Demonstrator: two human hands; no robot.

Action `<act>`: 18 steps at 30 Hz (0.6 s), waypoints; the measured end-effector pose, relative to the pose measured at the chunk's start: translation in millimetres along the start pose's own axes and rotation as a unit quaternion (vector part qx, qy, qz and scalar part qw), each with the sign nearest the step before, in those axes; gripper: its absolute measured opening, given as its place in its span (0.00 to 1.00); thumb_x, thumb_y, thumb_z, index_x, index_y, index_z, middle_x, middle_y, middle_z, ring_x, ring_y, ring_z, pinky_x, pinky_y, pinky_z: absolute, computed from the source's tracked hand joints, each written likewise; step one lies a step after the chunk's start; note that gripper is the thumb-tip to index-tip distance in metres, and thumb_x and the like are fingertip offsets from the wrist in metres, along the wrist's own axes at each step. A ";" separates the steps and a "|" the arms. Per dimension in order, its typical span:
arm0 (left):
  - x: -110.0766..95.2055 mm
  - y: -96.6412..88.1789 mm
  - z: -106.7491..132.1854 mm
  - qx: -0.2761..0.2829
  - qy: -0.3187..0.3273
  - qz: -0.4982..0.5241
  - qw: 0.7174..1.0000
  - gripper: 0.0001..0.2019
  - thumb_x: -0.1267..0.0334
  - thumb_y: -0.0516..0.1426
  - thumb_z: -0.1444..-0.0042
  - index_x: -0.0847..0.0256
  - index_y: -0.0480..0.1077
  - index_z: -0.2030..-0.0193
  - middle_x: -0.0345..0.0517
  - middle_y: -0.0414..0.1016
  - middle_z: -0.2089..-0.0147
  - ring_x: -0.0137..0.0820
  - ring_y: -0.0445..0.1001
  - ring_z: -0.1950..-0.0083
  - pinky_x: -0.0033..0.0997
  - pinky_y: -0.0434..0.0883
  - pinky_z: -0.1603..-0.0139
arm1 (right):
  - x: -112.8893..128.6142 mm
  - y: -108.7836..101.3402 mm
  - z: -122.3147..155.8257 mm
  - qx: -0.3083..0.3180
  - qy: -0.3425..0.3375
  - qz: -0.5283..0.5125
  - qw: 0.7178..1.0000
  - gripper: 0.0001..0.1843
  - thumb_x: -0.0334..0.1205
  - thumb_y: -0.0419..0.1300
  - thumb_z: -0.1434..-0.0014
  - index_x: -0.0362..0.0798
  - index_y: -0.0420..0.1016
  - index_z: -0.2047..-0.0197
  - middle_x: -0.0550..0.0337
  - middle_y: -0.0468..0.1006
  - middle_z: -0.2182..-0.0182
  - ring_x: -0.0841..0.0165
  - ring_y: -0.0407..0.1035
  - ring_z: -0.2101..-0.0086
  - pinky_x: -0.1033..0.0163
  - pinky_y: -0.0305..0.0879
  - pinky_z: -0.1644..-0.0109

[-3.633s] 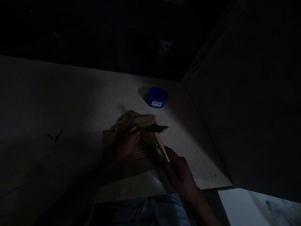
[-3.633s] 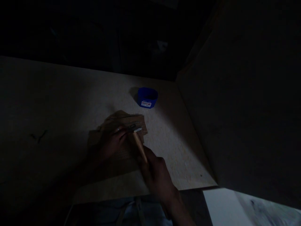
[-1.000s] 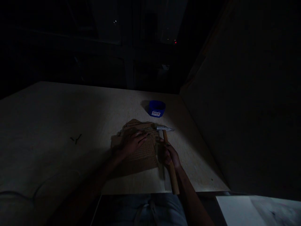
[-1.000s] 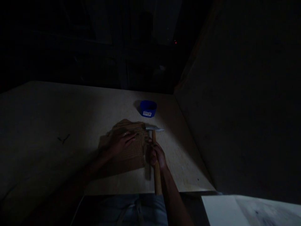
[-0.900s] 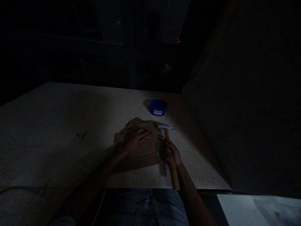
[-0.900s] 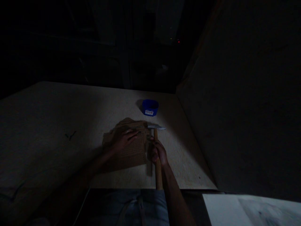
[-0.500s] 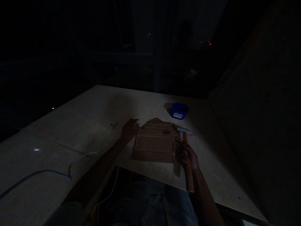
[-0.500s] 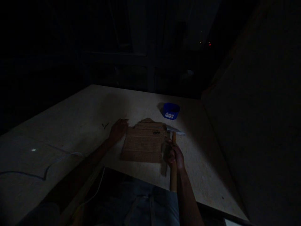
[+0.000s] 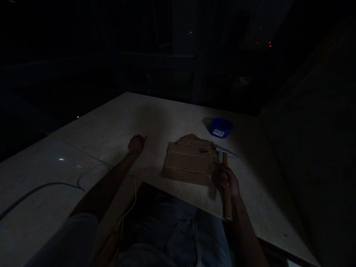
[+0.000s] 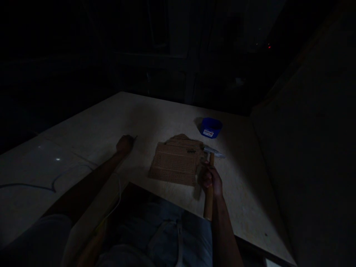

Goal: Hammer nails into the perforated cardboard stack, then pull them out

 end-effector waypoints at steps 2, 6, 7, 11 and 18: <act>-1.6 -1.3 -1.1 -0.003 -0.014 0.005 1.000 0.14 0.63 0.50 0.35 0.67 0.74 0.54 0.68 0.76 0.48 0.49 0.76 0.48 0.44 0.74 0.54 | -0.7 -0.2 -0.3 -0.013 -0.010 -0.008 1.000 0.13 0.36 0.67 0.44 0.49 0.71 0.55 0.79 0.60 0.85 0.81 0.51 0.90 0.79 0.52 0.90; 0.5 -7.9 0.1 -0.024 -0.016 0.032 0.999 0.10 0.67 0.52 0.38 0.68 0.73 0.56 0.69 0.76 0.51 0.50 0.77 0.50 0.44 0.74 0.55 | -2.3 0.3 -1.2 -0.003 -0.010 -0.021 1.000 0.13 0.36 0.67 0.43 0.50 0.71 0.55 0.78 0.61 0.84 0.81 0.51 0.90 0.79 0.53 0.90; 0.1 -9.9 1.5 -0.032 -0.007 0.042 0.999 0.10 0.68 0.52 0.39 0.67 0.73 0.56 0.68 0.76 0.51 0.48 0.77 0.49 0.44 0.74 0.53 | -2.4 0.0 -1.6 -0.002 -0.010 -0.022 1.000 0.13 0.36 0.67 0.43 0.50 0.71 0.54 0.78 0.61 0.84 0.81 0.51 0.90 0.79 0.53 0.90; -18.7 -15.6 13.8 -0.076 0.074 0.108 0.989 0.08 0.69 0.50 0.39 0.62 0.70 0.58 0.58 0.77 0.51 0.41 0.75 0.47 0.40 0.71 0.46 | -2.1 -3.1 -4.0 -0.024 -0.018 -0.006 1.000 0.14 0.35 0.68 0.45 0.49 0.72 0.55 0.78 0.61 0.85 0.81 0.51 0.90 0.78 0.52 0.91; -121.4 -8.6 68.5 -0.057 0.249 0.443 0.859 0.09 0.57 0.55 0.38 0.57 0.70 0.55 0.44 0.76 0.61 0.33 0.75 0.60 0.33 0.73 0.56 | -6.0 -1.9 -7.2 -0.020 -0.033 -0.014 0.999 0.16 0.37 0.68 0.44 0.48 0.72 0.54 0.79 0.60 0.86 0.80 0.50 0.90 0.77 0.51 0.90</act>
Point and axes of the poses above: each hand's wrist, its own z-axis away from the middle knuckle, its own y-axis out of the palm, x = y × z, the point moved 1 cm from there along -z, towards the middle knuckle
